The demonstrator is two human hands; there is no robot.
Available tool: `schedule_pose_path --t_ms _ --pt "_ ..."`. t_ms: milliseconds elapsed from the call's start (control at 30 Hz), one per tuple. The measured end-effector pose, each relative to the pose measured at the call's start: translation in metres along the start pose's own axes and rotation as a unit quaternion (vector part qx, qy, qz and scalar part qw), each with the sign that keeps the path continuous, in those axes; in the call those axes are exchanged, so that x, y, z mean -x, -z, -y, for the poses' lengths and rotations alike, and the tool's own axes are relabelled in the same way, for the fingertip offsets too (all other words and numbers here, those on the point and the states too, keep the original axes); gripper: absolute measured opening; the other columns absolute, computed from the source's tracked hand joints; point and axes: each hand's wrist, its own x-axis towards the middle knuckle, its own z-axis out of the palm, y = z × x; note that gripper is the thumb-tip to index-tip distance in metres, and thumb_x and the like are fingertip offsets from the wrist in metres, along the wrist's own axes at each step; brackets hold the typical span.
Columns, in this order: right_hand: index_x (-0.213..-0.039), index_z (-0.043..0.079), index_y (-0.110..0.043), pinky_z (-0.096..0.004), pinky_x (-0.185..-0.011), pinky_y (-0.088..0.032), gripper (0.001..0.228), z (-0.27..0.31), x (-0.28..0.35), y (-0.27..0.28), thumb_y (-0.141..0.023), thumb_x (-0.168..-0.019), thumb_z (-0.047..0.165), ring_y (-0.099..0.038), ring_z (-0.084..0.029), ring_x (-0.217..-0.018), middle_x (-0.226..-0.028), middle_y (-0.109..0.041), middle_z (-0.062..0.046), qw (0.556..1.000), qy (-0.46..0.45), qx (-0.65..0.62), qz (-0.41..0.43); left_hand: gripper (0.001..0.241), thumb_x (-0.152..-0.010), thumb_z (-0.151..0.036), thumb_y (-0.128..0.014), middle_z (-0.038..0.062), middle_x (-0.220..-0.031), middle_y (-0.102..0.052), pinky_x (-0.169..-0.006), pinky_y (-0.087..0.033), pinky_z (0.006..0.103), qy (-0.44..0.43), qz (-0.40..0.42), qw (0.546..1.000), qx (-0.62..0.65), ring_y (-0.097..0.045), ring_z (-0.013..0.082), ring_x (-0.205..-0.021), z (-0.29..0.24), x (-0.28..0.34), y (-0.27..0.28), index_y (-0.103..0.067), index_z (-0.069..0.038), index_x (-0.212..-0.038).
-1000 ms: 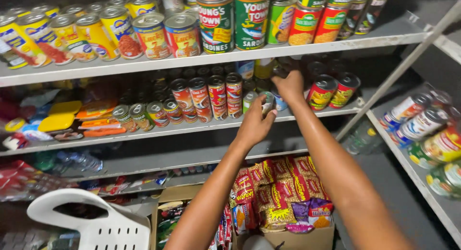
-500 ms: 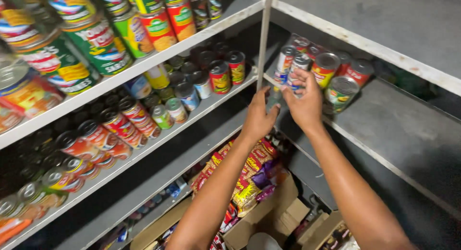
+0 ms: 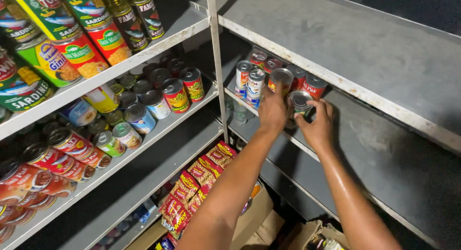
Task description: Organizing and rearranging canned goods on shelves.
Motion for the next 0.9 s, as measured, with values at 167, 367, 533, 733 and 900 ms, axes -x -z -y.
schedule_pose_path --t_ms 167,367,533,733,900 --pt "-0.122 0.005 -0.058 -0.049 -0.104 -0.044 0.053 -0.011 0.003 -0.017 -0.084 -0.076 0.010 -0.052 -0.042 -0.124 -0.128 -0.057 -0.022 0.999 -0.016 -0.038 0.024 0.054 -0.085 -0.016 -0.072 0.034 -0.133 -0.048 -0.083 -0.055 0.0554 0.008 -0.040 0.999 0.007 -0.066 0.0506 -0.098 0.003 -0.017 -0.021 -0.047 -0.011 -0.133" --pt "-0.117 0.006 -0.055 -0.045 -0.095 -0.049 0.047 -0.025 0.007 -0.040 -0.077 -0.076 0.007 -0.062 -0.037 -0.108 -0.113 -0.063 -0.019 0.990 -0.109 -0.078 0.036 0.037 -0.089 -0.014 -0.068 0.032 -0.125 -0.053 -0.082 -0.053 0.0581 0.010 -0.093 0.995 0.028 -0.065 0.0528 -0.097 0.000 -0.024 -0.021 -0.049 -0.008 -0.121" --pt "-0.116 0.005 -0.055 -0.043 -0.090 -0.050 0.051 -0.011 0.003 -0.026 -0.082 -0.073 0.008 -0.064 -0.037 -0.101 -0.108 -0.064 -0.018 0.991 -0.098 -0.087 0.021 0.029 -0.091 -0.019 -0.070 0.030 -0.120 -0.056 -0.083 -0.051 0.0588 -0.020 -0.120 0.990 0.072 -0.062 0.0526 -0.104 -0.004 -0.008 -0.010 -0.054 -0.007 -0.113" --pt "-0.114 0.004 -0.054 -0.042 -0.085 -0.050 0.053 0.014 0.004 -0.011 -0.090 -0.079 0.020 -0.062 -0.030 -0.093 -0.104 -0.063 -0.016 0.983 -0.166 -0.059 0.055 0.035 -0.090 -0.021 -0.073 0.033 -0.128 -0.054 -0.086 -0.052 0.0566 -0.080 -0.184 0.975 0.094 -0.058 0.0534 -0.108 0.007 0.018 0.013 -0.054 -0.005 -0.116" --pt "-0.118 0.005 -0.050 -0.035 -0.091 -0.049 0.055 0.041 0.001 -0.013 -0.090 -0.082 0.018 -0.058 -0.019 -0.100 -0.110 -0.057 -0.007 0.973 -0.127 -0.192 0.023 0.038 -0.086 -0.024 -0.075 0.026 -0.123 -0.060 -0.087 -0.053 0.0531 -0.031 -0.150 0.980 0.128 -0.063 0.0476 -0.108 0.007 0.043 0.072 -0.057 -0.006 -0.114"
